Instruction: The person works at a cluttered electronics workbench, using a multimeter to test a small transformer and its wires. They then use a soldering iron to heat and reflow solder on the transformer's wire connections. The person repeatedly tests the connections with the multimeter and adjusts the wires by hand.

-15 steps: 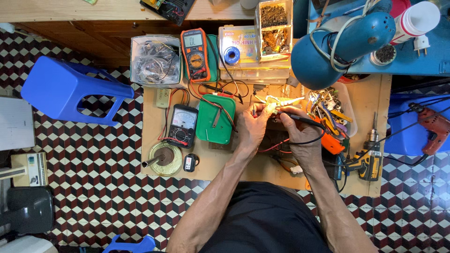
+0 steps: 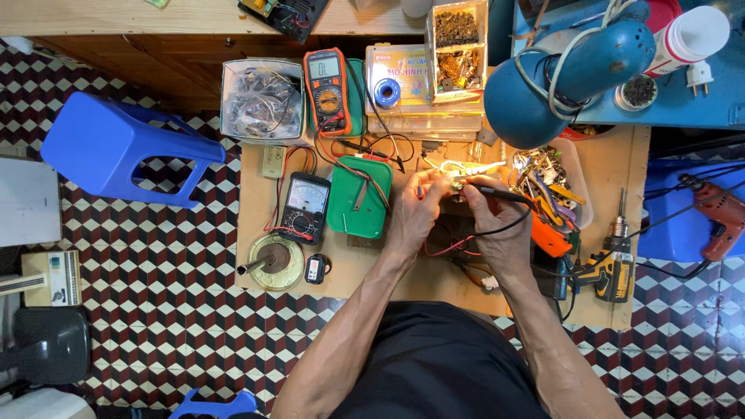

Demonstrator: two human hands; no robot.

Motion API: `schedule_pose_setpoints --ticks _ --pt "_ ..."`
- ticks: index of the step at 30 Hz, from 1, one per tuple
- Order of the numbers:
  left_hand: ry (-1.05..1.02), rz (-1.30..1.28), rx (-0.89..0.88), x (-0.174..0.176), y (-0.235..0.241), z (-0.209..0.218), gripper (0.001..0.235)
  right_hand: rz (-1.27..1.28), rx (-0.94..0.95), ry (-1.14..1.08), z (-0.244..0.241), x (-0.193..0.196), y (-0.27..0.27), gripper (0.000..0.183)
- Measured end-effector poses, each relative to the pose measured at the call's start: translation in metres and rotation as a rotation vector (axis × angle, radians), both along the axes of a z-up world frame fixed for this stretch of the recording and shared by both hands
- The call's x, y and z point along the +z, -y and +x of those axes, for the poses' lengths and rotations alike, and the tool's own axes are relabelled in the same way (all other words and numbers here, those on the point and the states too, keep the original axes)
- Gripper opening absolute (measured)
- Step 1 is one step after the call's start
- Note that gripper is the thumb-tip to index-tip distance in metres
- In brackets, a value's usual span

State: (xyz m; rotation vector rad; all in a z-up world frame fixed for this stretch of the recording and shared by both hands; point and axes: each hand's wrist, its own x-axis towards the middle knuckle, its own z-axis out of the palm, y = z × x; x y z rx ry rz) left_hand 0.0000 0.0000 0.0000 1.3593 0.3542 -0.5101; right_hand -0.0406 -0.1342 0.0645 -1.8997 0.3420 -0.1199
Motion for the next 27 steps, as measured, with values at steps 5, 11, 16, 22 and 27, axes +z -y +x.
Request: schedule_pose_setpoints --ticks 5,11,16,22,27 --pt "-0.052 -0.265 0.063 -0.008 -0.031 -0.017 0.062 0.015 0.026 -0.018 0.004 0.001 -0.008 0.021" --pt "0.015 0.053 -0.064 0.009 -0.041 -0.03 0.059 0.018 0.058 -0.05 0.008 -0.003 -0.019 0.023" --pt "0.306 0.263 -0.119 0.015 -0.042 -0.031 0.056 -0.007 0.082 -0.011 0.012 -0.01 -0.023 0.022" --pt "-0.028 -0.007 -0.049 0.011 -0.039 -0.028 0.055 -0.067 0.103 0.065 0.012 -0.015 -0.024 0.021" --pt "-0.092 -0.248 0.039 0.012 -0.032 -0.026 0.054 -0.017 0.129 0.09 0.007 -0.014 -0.026 0.022"
